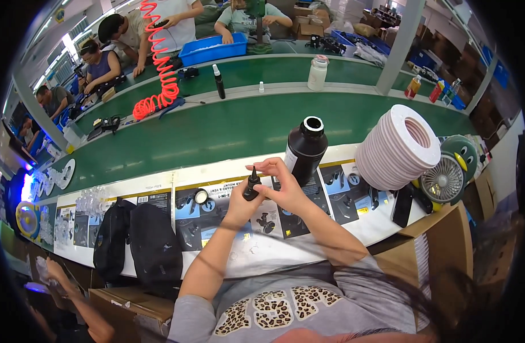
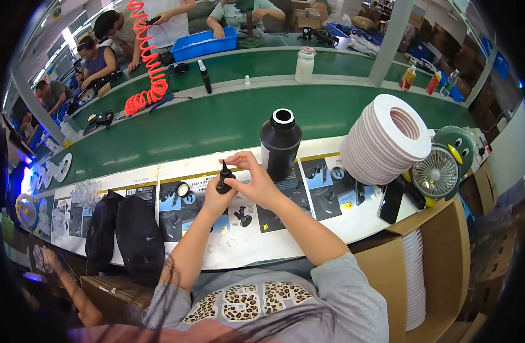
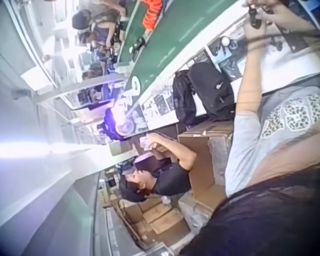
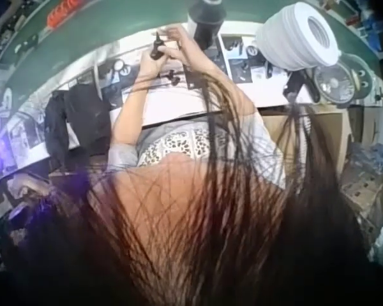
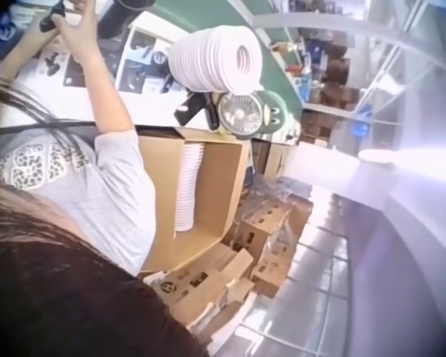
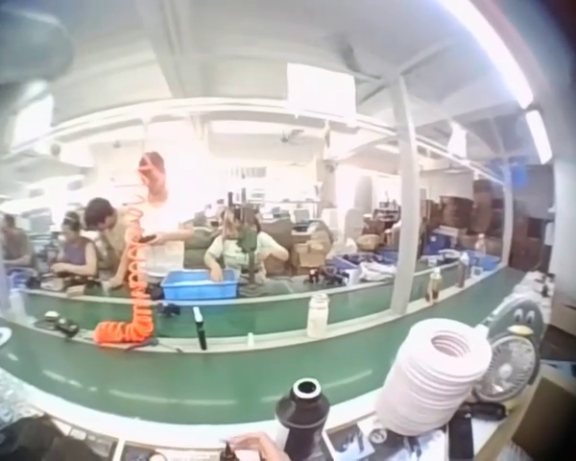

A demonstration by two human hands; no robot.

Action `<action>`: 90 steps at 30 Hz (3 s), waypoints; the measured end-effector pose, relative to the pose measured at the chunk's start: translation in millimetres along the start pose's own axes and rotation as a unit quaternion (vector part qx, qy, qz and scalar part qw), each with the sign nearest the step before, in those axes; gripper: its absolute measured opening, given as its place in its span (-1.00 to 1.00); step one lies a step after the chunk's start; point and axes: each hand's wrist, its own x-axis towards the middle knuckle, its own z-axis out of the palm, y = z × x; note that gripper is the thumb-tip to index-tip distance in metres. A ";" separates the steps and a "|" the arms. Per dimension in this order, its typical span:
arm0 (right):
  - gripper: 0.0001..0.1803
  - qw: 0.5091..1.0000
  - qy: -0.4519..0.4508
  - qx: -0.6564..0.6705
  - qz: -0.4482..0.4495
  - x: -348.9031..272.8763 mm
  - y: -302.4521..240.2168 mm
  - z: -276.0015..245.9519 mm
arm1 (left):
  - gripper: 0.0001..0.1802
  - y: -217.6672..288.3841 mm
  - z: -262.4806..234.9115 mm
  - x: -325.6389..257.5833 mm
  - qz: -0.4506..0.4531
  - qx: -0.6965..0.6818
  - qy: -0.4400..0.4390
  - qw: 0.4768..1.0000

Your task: Applying liquid adhesive or sealant to circular components on a factory assembly line.

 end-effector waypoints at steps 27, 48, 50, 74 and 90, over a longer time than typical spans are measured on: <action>-0.44 0.998 0.051 -0.015 0.045 -2.6 -4.6 8.1 | -0.69 -16.6 -2.5 0.6 0.053 0.051 0.010 0.997; -0.47 0.998 0.028 0.048 0.020 -3.9 15.1 6.1 | -0.66 -1.9 -0.8 -0.3 0.009 0.000 0.015 1.000; -0.47 0.999 0.042 0.007 0.011 -5.2 15.9 6.5 | -0.66 -2.1 0.1 -0.6 0.034 0.004 0.023 0.999; -0.45 0.998 0.015 0.050 0.037 -1.0 -2.4 4.9 | -0.56 -22.1 0.7 -2.8 0.039 0.023 -0.011 0.999; -0.46 0.998 0.017 0.045 0.045 -0.9 -3.8 1.7 | -0.61 -28.2 2.8 -3.2 0.026 -0.023 0.006 0.999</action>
